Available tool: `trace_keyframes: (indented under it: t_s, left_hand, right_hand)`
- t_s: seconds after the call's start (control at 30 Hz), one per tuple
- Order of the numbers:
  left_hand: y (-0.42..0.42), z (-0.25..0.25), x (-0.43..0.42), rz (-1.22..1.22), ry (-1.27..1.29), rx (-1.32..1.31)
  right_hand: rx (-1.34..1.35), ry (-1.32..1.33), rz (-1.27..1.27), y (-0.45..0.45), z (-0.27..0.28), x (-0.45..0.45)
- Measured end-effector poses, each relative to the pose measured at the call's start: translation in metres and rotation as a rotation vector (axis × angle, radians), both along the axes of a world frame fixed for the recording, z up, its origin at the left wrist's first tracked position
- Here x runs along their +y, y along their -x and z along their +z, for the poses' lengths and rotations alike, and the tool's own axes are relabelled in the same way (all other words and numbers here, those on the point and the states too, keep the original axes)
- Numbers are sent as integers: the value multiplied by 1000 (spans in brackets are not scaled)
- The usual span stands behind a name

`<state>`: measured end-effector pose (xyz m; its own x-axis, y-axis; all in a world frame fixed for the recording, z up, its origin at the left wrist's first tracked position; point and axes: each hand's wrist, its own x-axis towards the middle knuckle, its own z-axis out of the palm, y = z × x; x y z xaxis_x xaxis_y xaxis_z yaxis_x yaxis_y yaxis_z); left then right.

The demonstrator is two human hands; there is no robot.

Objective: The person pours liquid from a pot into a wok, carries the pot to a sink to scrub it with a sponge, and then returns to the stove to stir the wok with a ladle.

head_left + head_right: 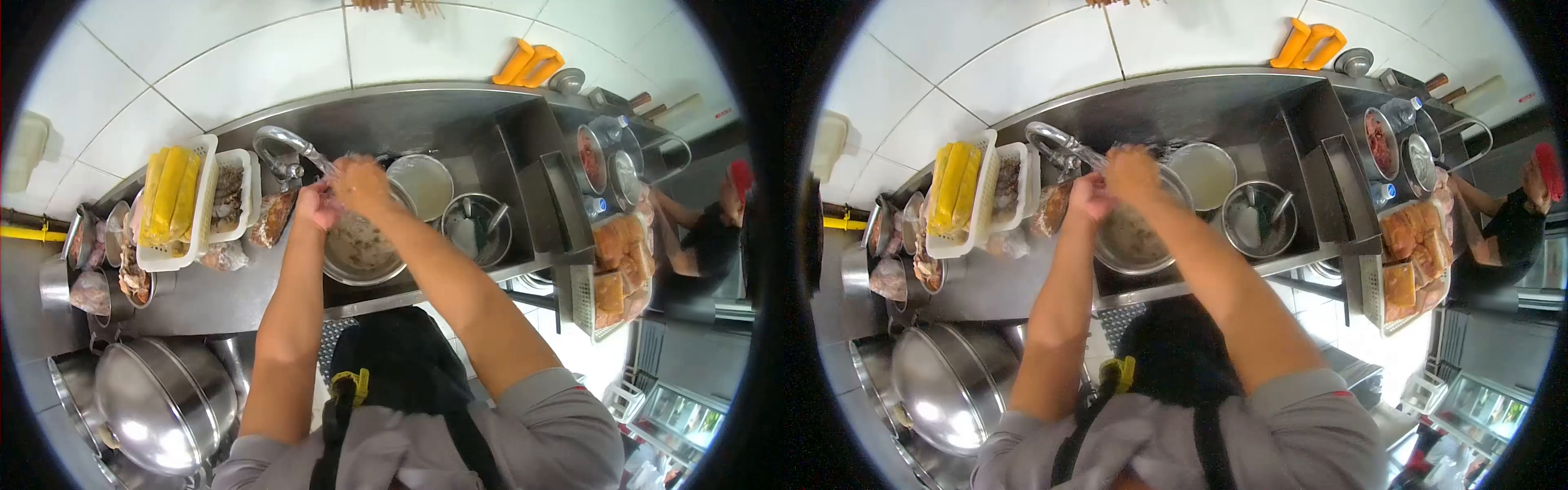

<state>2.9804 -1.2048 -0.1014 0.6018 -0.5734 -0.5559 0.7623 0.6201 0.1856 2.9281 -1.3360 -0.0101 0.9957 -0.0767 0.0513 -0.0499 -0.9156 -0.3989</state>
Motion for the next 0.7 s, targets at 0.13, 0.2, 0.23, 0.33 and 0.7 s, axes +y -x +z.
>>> trace_keyframes:
  t_s: [0.13,0.2,0.23,0.33,0.7]
  left_hand:
    - [18,41,-10,-130,-316,-59]
    - [19,44,-6,-223,-481,-181]
    - [22,44,1,-286,-542,-291]
    - [36,43,28,-340,-897,-784]
    - [127,93,62,71,-1575,-1488]
  right_hand:
    - [-95,-178,-68,28,-71,-65]
    - [102,-522,-165,49,-90,-94]
    - [97,-533,-209,66,-83,-93]
    - [58,-507,-344,109,-57,-78]
    - [-177,-183,-238,113,58,-73]
